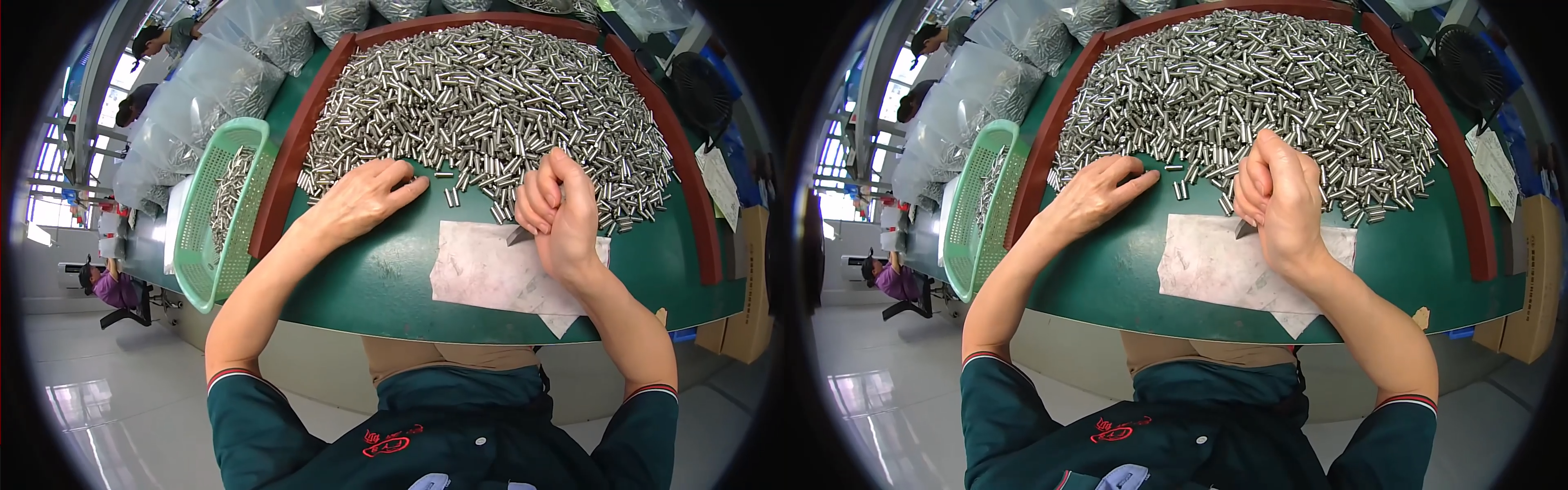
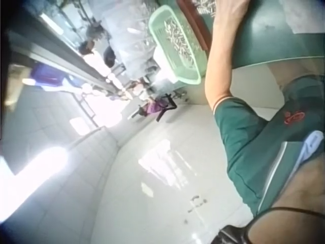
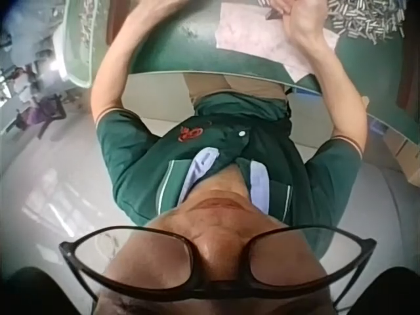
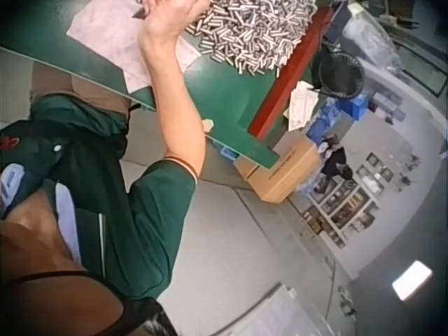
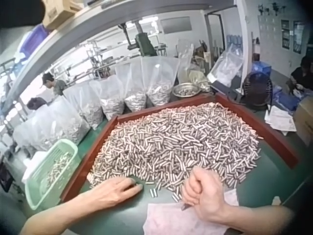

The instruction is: Picking up small metal pins from a pile and assembling or inspecting them using a hand tool.

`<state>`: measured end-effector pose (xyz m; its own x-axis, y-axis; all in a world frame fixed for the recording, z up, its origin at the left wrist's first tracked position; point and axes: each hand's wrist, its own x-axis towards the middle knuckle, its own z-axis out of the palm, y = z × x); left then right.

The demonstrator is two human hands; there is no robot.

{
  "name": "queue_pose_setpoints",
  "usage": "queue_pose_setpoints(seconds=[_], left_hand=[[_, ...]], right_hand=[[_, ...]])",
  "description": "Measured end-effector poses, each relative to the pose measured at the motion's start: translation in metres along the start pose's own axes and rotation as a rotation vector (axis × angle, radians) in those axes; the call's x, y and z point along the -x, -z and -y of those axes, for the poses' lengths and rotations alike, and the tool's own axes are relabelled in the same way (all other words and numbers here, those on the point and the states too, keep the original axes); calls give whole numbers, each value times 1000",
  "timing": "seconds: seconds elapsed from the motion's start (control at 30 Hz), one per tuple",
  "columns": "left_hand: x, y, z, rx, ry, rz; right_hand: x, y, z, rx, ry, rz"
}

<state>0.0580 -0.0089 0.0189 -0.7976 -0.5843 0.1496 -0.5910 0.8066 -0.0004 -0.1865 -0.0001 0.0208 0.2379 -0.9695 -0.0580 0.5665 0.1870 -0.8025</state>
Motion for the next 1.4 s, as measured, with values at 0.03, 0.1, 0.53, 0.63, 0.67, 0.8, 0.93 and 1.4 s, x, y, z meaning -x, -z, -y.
queue_pose_setpoints(seconds=[0.03, 0.1, 0.53, 0.63, 0.67, 0.8, 0.93, 1.4], left_hand=[[0, -2, 0, 10, 20, -3], [-1, -6, -1, 40, 41, -44], [-5, -7, -5, -92, 64, -89], [-6, -6, -9, -45, 129, -50], [-6, -6, -10, -46, 132, -49], [-10, -3, -13, -18, 183, -111], [-15, 3, -25, 494, 453, -344], [-18, -24, -32, 1283, 531, -670]], right_hand=[[0, 0, 0, 0, 1, 0], [1, 0, 0, -1, 2, -2], [0, 0, 1, -2, -13, 6], [-2, 0, 1, 3, -15, 5], [-2, -1, 1, 5, -18, 4], [-2, -1, 2, 8, 0, 4], [1, -1, 4, 0, -10, 2], [-1, -3, 3, -9, -18, -26]])
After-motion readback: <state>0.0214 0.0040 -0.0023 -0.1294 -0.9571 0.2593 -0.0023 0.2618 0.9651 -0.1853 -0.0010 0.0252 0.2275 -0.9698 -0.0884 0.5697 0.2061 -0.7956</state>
